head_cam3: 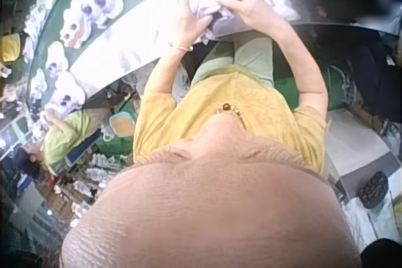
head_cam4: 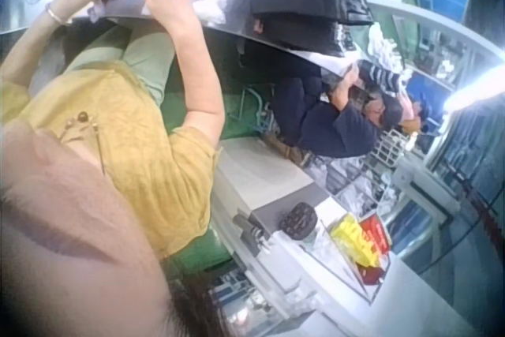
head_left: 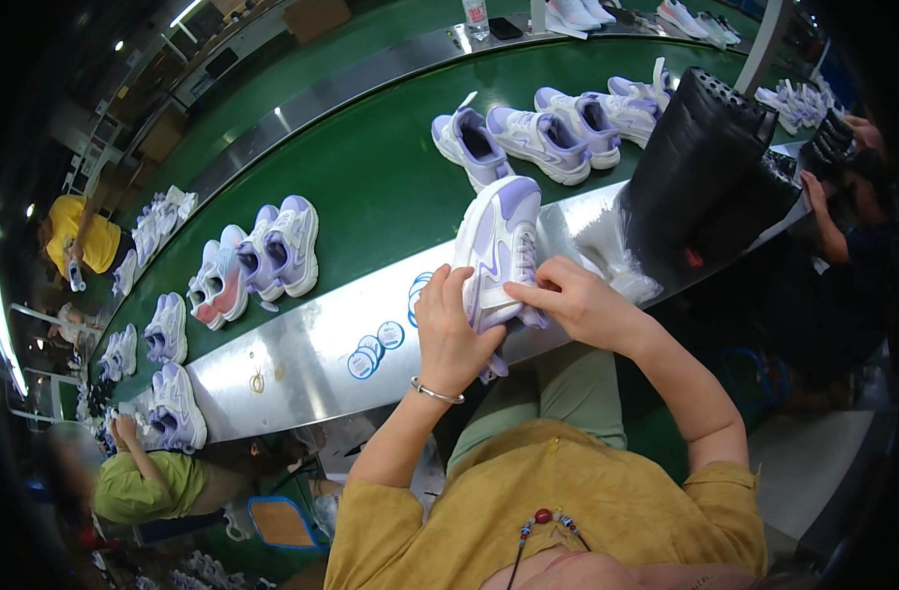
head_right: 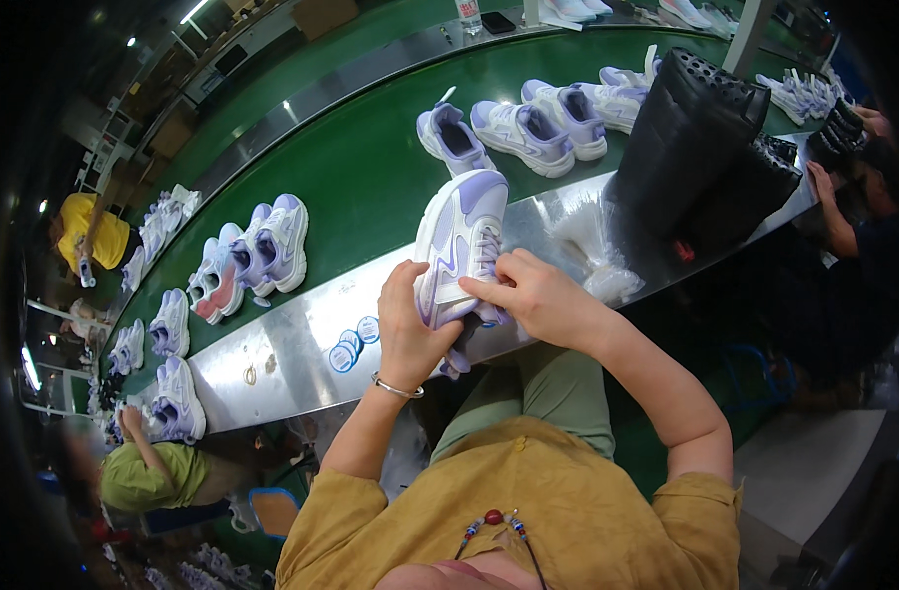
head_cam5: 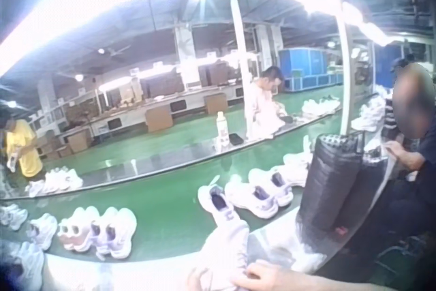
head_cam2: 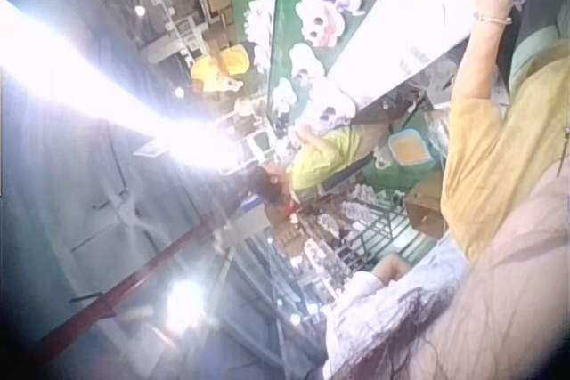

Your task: The person attaches circular tags to shoes along an assembly line by threading plastic fasteners through the tags and shoe straps by hand.

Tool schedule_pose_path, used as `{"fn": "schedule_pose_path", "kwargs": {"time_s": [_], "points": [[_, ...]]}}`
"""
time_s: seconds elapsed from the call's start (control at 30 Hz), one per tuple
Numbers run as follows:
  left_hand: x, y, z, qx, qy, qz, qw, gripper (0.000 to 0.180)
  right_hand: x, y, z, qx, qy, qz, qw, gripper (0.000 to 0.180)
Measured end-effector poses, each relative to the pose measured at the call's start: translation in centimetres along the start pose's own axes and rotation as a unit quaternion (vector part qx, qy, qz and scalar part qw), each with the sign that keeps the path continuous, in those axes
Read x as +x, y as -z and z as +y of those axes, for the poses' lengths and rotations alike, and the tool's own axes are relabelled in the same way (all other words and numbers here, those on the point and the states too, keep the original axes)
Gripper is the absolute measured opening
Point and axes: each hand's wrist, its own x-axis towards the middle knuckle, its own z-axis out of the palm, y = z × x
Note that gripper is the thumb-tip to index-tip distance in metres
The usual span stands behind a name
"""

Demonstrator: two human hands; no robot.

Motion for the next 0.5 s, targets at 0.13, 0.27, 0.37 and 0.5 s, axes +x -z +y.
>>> {"fn": "schedule_pose_path", "kwargs": {"time_s": [0.13,0.27,0.37,0.5], "points": [[-0.3,-0.1,0.5,0.011,-0.010,0.024,1.000,0.061,-0.1,0.1,-1.1,-0.032,-0.008,-0.012,0.999,0.045],[-0.4,-0.2,0.8,0.017,-0.012,0.027,0.999,0.050,0.0,0.0,-1.2,-0.111,0.010,-0.035,0.993,0.044],[-0.4,-0.4,0.4,0.037,-0.030,0.022,0.999,0.040,0.2,-0.2,-1.2,-0.126,0.009,-0.046,0.991,0.045],[0.3,-1.0,-0.4,-0.013,0.008,0.031,0.999,0.033,0.7,0.0,-0.1,-0.086,0.013,-0.004,0.996,0.044]]}}
